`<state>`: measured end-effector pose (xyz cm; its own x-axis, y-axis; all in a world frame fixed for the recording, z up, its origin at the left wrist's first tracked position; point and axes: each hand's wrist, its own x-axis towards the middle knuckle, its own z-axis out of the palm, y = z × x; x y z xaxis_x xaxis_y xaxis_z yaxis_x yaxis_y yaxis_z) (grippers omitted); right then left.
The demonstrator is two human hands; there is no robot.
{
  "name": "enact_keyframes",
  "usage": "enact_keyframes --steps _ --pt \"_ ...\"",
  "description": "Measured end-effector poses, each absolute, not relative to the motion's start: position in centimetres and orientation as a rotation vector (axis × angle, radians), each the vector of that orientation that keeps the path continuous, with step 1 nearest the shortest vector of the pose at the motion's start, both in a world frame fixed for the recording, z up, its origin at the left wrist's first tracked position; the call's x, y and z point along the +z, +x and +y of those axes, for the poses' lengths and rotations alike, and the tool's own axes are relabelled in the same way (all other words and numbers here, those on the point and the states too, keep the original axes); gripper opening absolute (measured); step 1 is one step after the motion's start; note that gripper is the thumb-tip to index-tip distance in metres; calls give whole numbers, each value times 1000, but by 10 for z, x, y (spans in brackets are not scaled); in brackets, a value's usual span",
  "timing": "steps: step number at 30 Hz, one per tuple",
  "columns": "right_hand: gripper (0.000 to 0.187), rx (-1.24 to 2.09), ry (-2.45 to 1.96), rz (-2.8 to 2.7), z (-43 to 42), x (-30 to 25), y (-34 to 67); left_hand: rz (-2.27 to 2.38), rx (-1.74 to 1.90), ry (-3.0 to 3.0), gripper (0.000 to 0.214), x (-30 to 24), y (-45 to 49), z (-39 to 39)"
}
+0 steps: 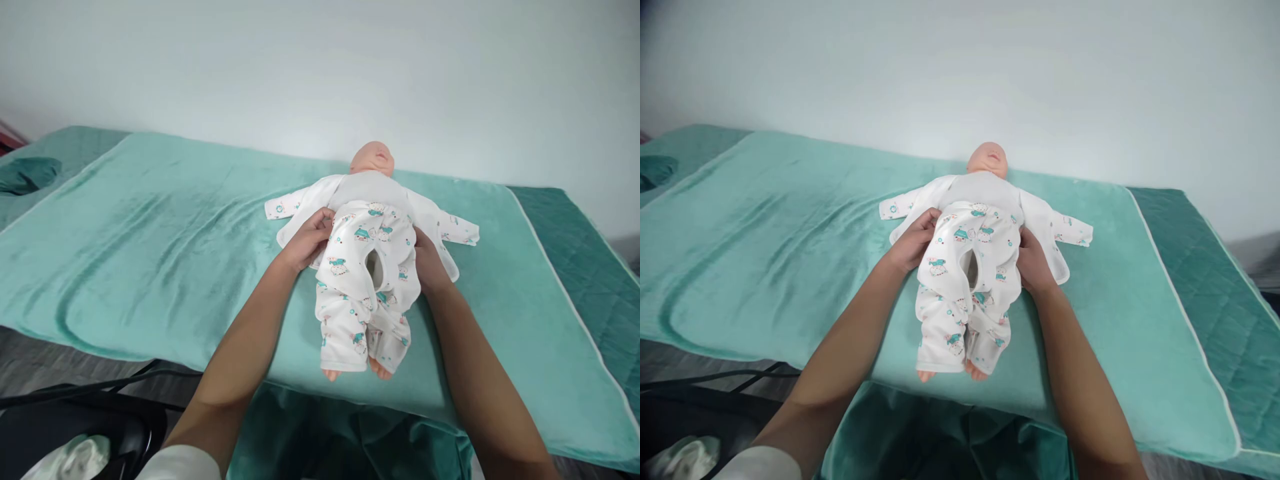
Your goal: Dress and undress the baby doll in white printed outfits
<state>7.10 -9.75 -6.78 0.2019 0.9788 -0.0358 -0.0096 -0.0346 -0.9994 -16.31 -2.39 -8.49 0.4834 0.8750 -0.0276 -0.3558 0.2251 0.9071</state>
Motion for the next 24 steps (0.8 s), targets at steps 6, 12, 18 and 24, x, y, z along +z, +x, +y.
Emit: enact_keyframes --steps 6,12,18,24 --pt "48 1116 -1334 -986 -97 -73 77 683 892 1025 35 -85 -162 -25" --pt "50 1211 -1263 -1036 -98 -72 78 859 832 979 43 -85 -163 -26" --pt "52 1196 -1220 -1097 -98 -79 81 783 826 906 41 -86 -163 -25" --pt "57 1099 -1255 -1164 -99 -81 83 791 861 867 40 -87 -162 -25"
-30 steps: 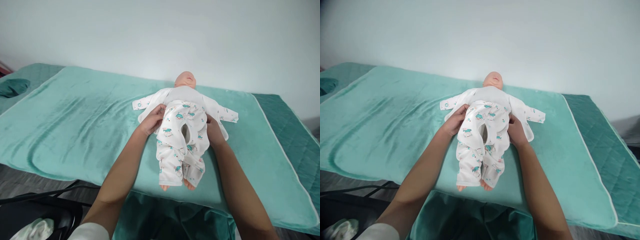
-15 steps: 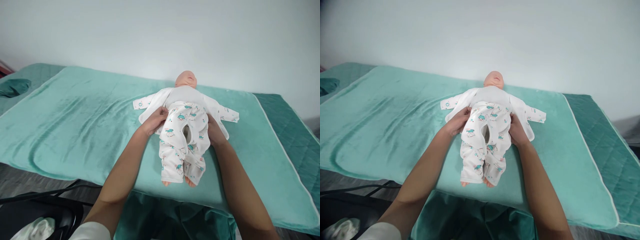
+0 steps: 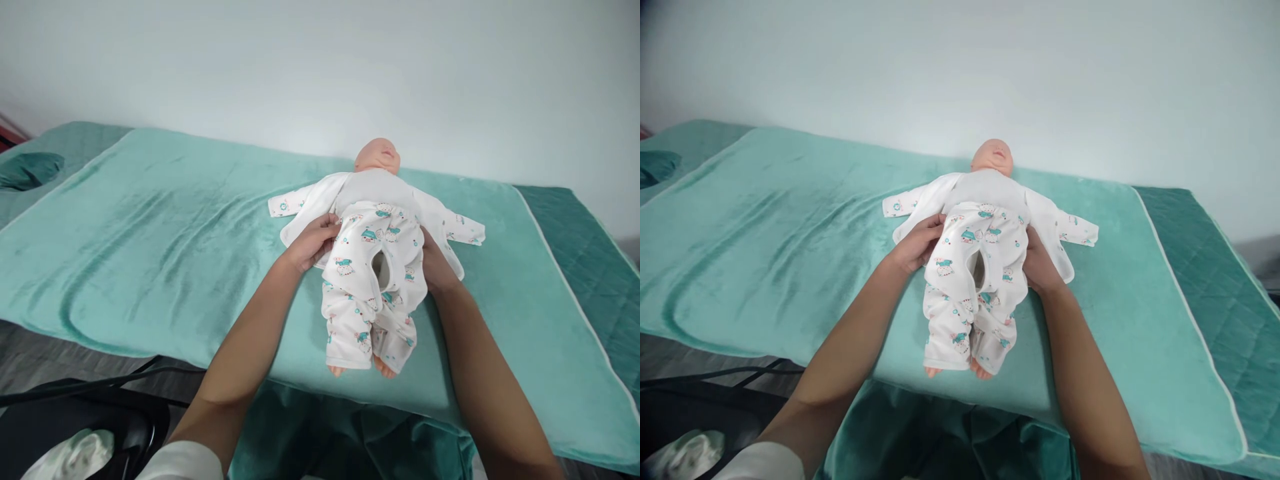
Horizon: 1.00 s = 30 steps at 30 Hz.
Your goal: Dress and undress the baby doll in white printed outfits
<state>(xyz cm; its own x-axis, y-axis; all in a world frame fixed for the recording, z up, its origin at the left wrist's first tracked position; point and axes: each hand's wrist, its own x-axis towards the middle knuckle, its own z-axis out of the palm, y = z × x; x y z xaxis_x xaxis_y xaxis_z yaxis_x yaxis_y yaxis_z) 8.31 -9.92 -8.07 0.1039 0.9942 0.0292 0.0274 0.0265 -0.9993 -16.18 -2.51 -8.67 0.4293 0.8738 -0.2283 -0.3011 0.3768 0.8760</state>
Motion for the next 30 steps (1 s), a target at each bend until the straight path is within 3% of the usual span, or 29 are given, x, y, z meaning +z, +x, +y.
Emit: enact_keyframes --steps 17,30 --pt "77 1036 -1263 -1292 -101 -84 86 748 814 867 38 -86 -163 -25" --pt "53 1018 -1316 -1210 -102 -73 80 753 942 890 33 -80 -159 -31"
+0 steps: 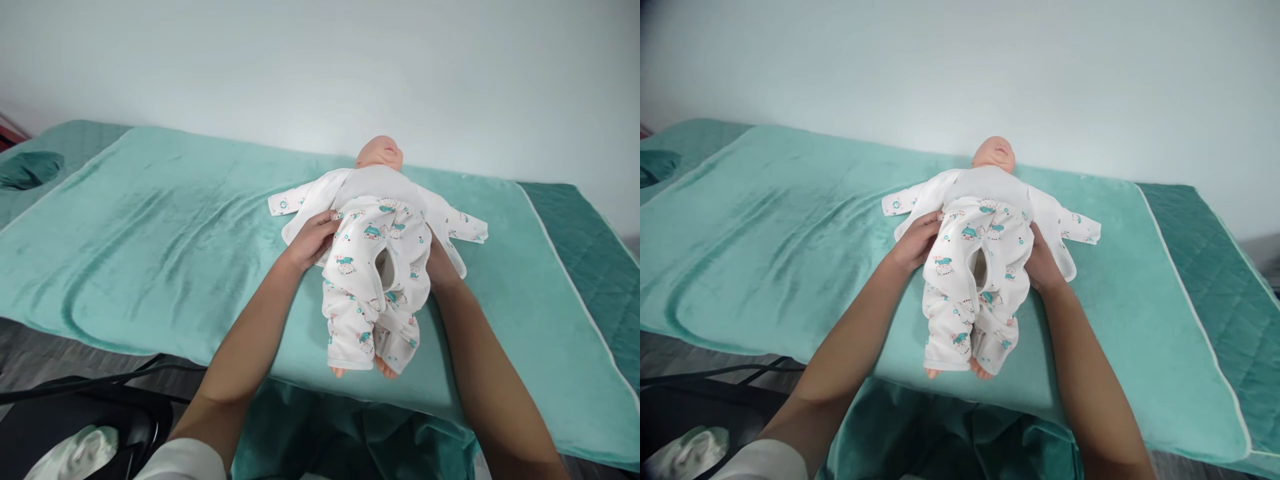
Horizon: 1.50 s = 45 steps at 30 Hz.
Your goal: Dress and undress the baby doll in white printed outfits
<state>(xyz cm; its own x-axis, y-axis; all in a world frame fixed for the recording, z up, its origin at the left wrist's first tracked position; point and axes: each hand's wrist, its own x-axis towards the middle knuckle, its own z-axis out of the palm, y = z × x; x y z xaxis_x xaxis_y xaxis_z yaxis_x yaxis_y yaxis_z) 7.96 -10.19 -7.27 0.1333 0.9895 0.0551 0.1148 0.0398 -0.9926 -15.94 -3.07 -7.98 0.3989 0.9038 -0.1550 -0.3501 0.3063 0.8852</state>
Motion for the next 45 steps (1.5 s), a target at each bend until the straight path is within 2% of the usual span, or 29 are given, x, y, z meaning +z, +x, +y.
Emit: enact_keyframes --steps 6,13,18,23,26,29,37,45 --pt "54 1115 -1255 -1054 -100 -72 73 723 972 913 37 -80 -161 -30" --pt "42 1122 -1208 -1050 -98 -75 75 668 954 993 37 -84 -161 -26" --pt "27 926 -1311 -1129 -99 -73 78 671 962 1052 37 -86 -161 -25" --pt "30 714 -1470 -1159 -97 -79 86 617 923 1068 60 -85 -160 -28" --pt "32 690 -1480 -1120 -94 -82 86 661 967 1064 65 -89 -158 -27" --pt "26 657 -1499 -1152 -91 -85 86 705 1030 1083 67 -94 -156 -25" --pt "25 420 -1476 -1154 -91 -96 89 799 1154 1269 44 -102 -152 -22" --pt "18 405 -1552 -1118 -89 -96 92 921 1414 1637 42 -108 -154 -18"
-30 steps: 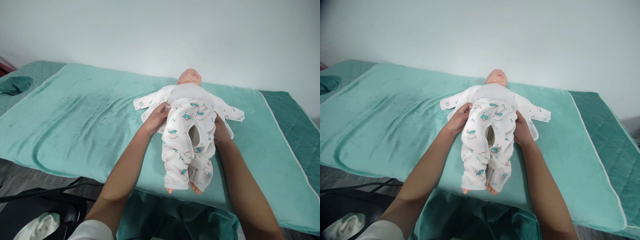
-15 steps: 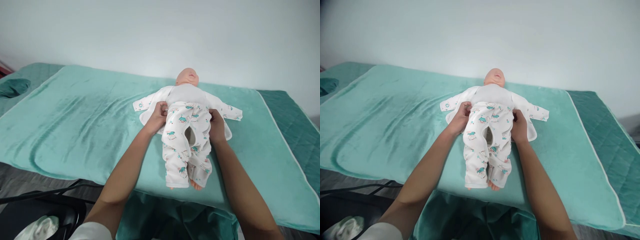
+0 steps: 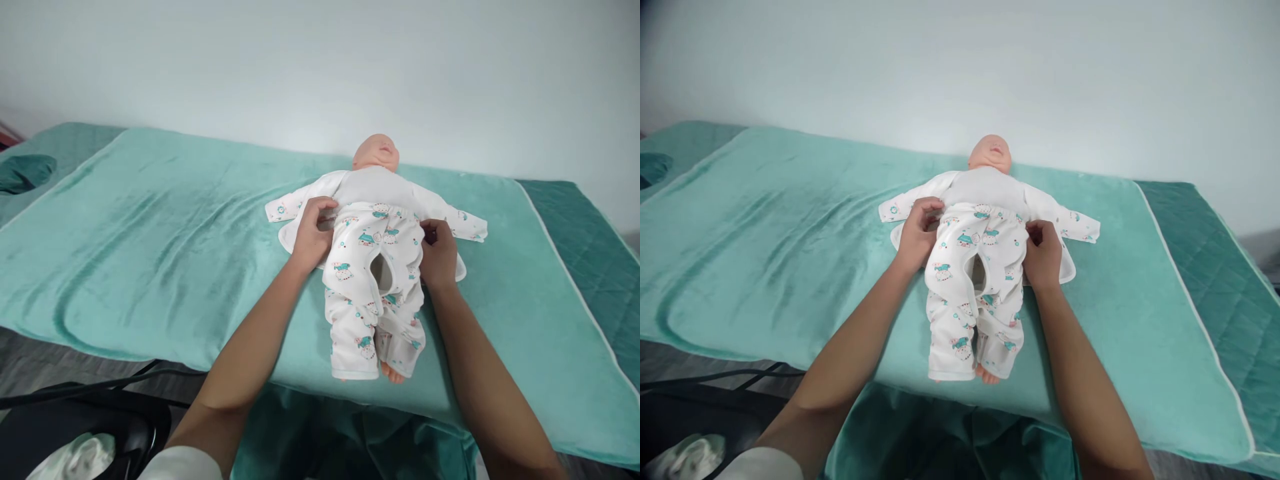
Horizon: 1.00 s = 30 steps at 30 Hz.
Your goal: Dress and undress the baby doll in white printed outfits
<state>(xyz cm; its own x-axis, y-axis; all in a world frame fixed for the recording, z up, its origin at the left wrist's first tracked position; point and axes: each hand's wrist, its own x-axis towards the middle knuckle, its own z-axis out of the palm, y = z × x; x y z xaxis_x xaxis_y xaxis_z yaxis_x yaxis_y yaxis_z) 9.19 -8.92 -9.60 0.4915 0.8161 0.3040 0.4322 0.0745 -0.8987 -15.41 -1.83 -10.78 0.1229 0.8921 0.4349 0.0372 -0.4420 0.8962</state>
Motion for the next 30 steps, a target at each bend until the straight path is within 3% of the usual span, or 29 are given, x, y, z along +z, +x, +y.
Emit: enact_keyframes --steps 11,20,24,28,30 --pt "29 694 -1348 -958 -89 -102 94 912 1508 1745 14 -91 -160 -23" --pt "42 863 -1195 -958 -85 -102 91 924 1393 1789 13 -91 -157 -21" --pt "37 695 -1240 -1042 -85 -104 92 937 1366 1743 11 -91 -156 -20" --pt "17 370 -1239 -1165 -91 -95 89 898 1255 1745 11 -85 -157 -16" --pt "16 383 -1234 -1263 -92 -88 88 881 1203 1750 11 -82 -157 -13"
